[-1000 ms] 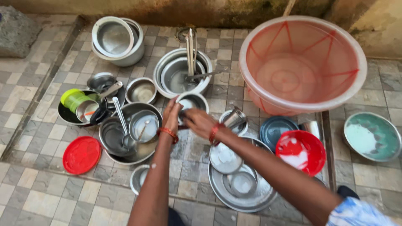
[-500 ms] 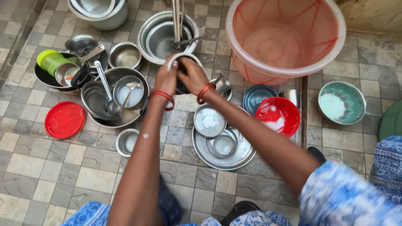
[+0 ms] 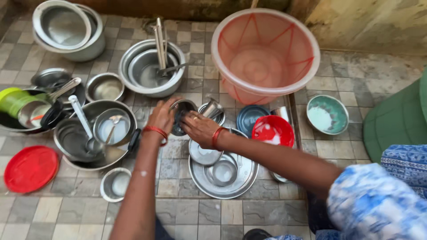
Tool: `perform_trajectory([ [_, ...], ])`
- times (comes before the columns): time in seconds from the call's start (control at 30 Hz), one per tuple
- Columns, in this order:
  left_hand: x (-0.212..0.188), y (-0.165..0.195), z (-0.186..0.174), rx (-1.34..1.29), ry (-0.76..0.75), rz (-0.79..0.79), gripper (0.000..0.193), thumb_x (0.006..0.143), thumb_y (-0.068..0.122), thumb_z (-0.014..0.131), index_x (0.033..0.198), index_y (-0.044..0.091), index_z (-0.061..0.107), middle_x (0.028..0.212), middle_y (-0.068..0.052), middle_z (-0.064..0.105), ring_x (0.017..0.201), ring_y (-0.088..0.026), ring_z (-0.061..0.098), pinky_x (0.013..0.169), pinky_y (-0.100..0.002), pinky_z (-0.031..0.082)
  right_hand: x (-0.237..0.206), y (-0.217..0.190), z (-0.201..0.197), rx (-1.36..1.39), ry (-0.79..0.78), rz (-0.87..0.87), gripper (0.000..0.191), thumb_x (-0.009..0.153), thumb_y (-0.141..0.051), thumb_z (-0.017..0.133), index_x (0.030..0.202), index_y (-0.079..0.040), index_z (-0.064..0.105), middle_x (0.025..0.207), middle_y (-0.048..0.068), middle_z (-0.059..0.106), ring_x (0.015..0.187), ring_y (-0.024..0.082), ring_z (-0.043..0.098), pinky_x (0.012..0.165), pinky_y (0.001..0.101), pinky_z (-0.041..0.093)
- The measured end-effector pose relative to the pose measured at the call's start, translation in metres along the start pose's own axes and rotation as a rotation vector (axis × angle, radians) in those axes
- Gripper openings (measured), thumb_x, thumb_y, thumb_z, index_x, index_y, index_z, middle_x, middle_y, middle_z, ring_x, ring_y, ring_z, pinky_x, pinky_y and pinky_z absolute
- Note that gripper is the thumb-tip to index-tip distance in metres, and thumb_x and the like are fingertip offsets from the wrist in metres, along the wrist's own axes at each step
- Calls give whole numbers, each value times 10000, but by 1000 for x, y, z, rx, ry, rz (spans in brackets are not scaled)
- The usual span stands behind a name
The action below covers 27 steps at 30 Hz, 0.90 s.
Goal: The person washes metal pots, plates, and bowls by hand using a scrubber and soapy water while sitting on a tiled floor. They use a scrubber to clean the items and squeeze dishwashing liquid from a packet into a bowl.
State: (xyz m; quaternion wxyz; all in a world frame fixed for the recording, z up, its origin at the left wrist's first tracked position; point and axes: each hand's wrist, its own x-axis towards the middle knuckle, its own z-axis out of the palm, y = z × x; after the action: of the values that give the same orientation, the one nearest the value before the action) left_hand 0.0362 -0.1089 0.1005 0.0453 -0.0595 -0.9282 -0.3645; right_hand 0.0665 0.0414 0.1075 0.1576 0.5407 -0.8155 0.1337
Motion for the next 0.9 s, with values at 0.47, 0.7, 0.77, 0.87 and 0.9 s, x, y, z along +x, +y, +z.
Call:
perform_trajectory([
  [0.47, 31, -5, 24, -19, 41, -119, 436, 927, 104, 591, 1319, 289, 637, 1267, -245, 626, 1107, -445, 589, 925, -537, 449, 8, -20, -1, -156, 47, 769, 497, 801, -92, 601, 1282, 30, 614, 1277, 207, 571, 1115, 367, 608, 943, 473, 494],
  [0.7, 10, -11, 17, 74, -196, 20, 468, 953, 28, 520, 1332, 263, 665, 1278, -224, 667, 1213, -422, 611, 1016, -490, 494, -12, -12, 1, -115, 18, 262, 405, 862, -109, 676, 1234, 6, 564, 1220, 200, 561, 1153, 374, 597, 999, 502, 515],
  [0.77, 10, -13, 32, 63, -141, -53, 420, 973, 61, 544, 1346, 219, 657, 1281, -248, 649, 1213, -435, 593, 1011, -501, 473, -7, -27, 9, -3, 95, 683, 483, 816, -127, 695, 1256, 22, 563, 1193, 223, 562, 1063, 396, 611, 896, 496, 529],
  [0.87, 30, -23, 34, 152, -262, 122, 557, 775, 60, 683, 1327, 63, 612, 1276, -309, 601, 1225, -435, 565, 1042, -447, 451, 10, -43, 12, 197, 313, 867, 535, 779, -111, 698, 1281, 19, 566, 1154, 214, 561, 921, 394, 631, 769, 484, 539],
  [0.9, 38, -31, 25, 481, -280, 458, 771, 500, 174, 806, 1234, 12, 632, 1363, -295, 596, 1268, -402, 577, 1062, -410, 455, 3, -34, 5, 119, 258, 613, 358, 844, -83, 664, 1190, -16, 598, 1122, 184, 574, 886, 381, 639, 737, 486, 533],
])
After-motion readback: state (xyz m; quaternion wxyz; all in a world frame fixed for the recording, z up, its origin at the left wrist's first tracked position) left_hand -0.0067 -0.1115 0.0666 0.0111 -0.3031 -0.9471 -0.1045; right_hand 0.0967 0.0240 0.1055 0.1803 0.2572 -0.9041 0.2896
